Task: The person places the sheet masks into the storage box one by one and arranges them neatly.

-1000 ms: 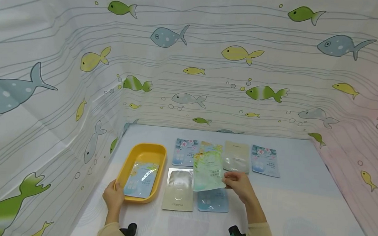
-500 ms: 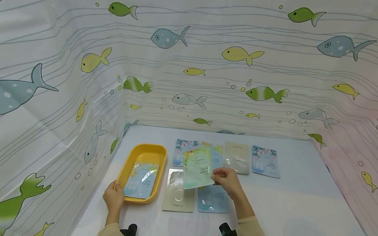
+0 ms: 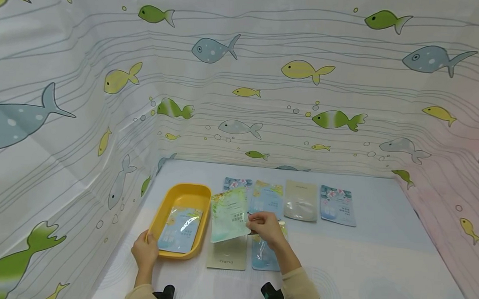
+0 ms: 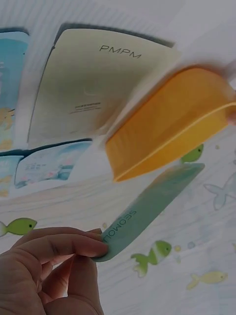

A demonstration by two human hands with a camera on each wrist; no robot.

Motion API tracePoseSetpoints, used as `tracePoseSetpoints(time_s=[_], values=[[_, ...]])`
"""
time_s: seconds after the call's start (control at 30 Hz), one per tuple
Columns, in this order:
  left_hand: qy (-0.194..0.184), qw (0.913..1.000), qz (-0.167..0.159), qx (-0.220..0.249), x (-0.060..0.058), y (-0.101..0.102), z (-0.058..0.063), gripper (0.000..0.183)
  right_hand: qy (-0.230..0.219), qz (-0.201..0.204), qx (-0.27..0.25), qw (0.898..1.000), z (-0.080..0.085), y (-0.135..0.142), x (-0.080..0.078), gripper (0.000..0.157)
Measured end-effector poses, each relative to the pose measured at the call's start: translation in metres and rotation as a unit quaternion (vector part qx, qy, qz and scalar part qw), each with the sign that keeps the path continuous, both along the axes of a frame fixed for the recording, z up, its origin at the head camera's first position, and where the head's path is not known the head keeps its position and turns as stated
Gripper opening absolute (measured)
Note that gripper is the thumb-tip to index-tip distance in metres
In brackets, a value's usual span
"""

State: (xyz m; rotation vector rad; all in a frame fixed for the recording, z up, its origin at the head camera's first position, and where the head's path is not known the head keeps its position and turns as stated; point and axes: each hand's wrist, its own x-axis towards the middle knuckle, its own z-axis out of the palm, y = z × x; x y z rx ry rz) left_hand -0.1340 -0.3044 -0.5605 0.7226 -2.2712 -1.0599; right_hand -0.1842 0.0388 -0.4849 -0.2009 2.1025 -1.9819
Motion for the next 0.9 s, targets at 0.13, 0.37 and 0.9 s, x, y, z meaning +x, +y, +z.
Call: tracePoseSetpoints(time_s=[0.13,0.37,0.9], values=[[0.003,1.0,0.002,-0.004,0.0,0.0,0.0,0.027,0.001,0.018,0.003,1.0,0.0,-0.012,0.0,0.018],[0.004,1.0,0.003,-0.001,0.0,0.0,0.0,0.028,-0.014,0.022,0.013,1.0,0.0,-0.037,-0.004,0.018],[0.015,0.9998,0.002,-0.011,0.0,0.001,-0.001,0.027,-0.045,0.0,-0.003,0.999,-0.01,-0.084,-0.013,0.012]])
